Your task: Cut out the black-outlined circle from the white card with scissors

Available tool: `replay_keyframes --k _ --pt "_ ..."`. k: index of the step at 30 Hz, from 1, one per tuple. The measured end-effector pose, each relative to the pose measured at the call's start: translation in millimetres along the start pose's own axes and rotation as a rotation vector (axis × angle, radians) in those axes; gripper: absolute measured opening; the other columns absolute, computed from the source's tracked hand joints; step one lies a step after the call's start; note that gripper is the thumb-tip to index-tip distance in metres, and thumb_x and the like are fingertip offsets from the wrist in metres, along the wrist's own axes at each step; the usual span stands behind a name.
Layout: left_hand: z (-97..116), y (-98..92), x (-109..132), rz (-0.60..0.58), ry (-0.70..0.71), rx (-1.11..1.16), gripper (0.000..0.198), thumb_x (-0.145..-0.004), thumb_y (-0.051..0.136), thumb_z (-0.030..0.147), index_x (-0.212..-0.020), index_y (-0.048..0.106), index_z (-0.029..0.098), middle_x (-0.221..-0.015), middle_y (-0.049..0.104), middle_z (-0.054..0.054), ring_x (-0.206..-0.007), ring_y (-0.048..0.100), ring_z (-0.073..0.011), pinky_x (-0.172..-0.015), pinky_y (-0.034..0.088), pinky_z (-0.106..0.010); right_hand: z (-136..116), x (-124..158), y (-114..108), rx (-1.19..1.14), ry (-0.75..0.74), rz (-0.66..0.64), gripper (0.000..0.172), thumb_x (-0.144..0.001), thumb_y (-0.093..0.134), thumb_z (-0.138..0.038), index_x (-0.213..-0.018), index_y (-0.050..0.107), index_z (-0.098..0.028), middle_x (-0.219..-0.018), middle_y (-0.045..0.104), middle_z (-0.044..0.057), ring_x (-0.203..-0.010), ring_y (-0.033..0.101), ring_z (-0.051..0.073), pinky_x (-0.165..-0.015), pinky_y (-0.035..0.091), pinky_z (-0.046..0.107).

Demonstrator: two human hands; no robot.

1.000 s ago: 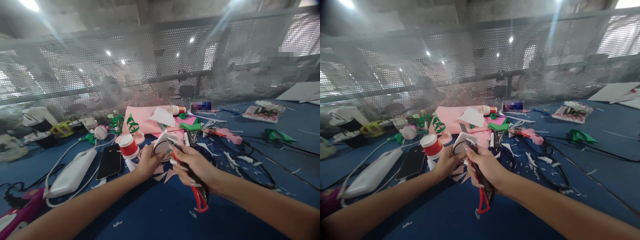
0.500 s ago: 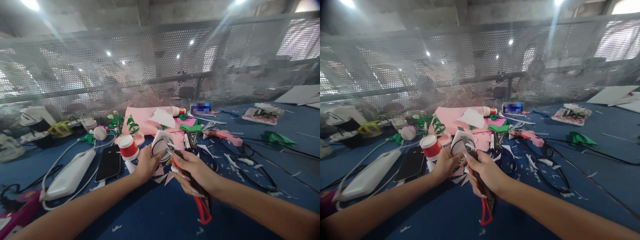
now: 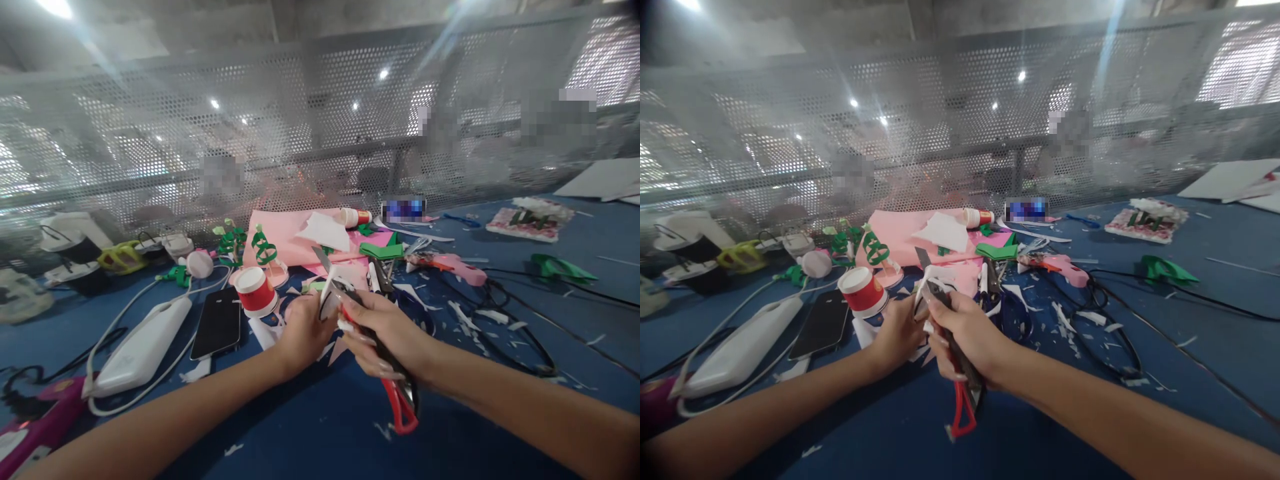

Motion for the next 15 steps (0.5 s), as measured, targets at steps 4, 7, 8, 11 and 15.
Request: replay_keyframes --k 4,7,8,11,15 --pt "5.0 9.8 0.6 -0.072 0.11 -0.185 0.004 -0.069 0.055 0.016 -0.071 0.057 0.017 -0.061 0.055 -0.001 -0.058 0.051 -0.0147 -0.056 0.039 -0.026 -7.0 -6.2 4.4 -0.08 -0.024 -0.087 0.02 -0.087 0.045 -0.027 -0.07 0.043 -0.019 -0.039 0.04 -0.01 -0.021 0.026 0.002 -0.021 0.023 0.011" --pt "10.6 14.9 3.0 -0.114 0.19 -0.293 0.011 -0.071 0.053 0.015 -0.08 0.058 0.016 -0.068 0.059 -0.004 -0.063 0.054 -0.0175 -0.061 0.041 -0.029 -9.3 -6.6 11.6 -0.083 0.01 -0.211 0.031 -0.088 0.044 -0.032 -0.061 0.042 -0.017 -0.035 0.038 -0.008 -0.021 0.024 0.001 -0.022 0.023 0.01" --pt "11.0 15.8 3.4 -0.13 0.192 -0.296 0.012 -0.073 0.052 0.016 -0.083 0.059 0.015 -0.07 0.06 -0.005 -0.065 0.055 -0.0179 -0.062 0.041 -0.029 -10.0 -6.3 12.3 -0.083 0.024 -0.242 0.034 -0.088 0.045 -0.034 -0.059 0.042 -0.017 -0.035 0.038 -0.008 -0.022 0.023 0.001 -0.022 0.023 0.01" --pt "4.5 12.8 0.7 -0.138 0.093 -0.203 0.018 -0.076 0.052 0.022 -0.09 0.06 0.015 -0.073 0.064 -0.005 -0.065 0.057 -0.0169 -0.062 0.043 -0.028 -17.4 -8.4 -0.8 -0.098 0.005 -0.196 0.035 -0.088 0.046 -0.036 -0.058 0.042 -0.017 -0.037 0.038 -0.008 -0.023 0.022 0.0 -0.023 0.022 0.01" --pt "-22.0 2.7 -6.2 -0.036 -0.165 0.126 0.029 -0.071 0.063 0.033 -0.093 0.062 0.014 -0.078 0.068 -0.005 -0.065 0.06 -0.0163 -0.056 0.046 -0.025 -29.9 -9.7 -29.9 -0.075 -0.096 -0.03 0.032 -0.087 0.046 -0.034 -0.06 0.042 -0.018 -0.037 0.037 -0.009 -0.022 0.021 0.001 -0.021 0.02 0.01"
Point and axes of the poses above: each hand's wrist, its own x-axis away from the middle knuckle, its own y-axis out of the palm, z = x × y, the point moved 9 cm from there along -x, towards the middle knuckle
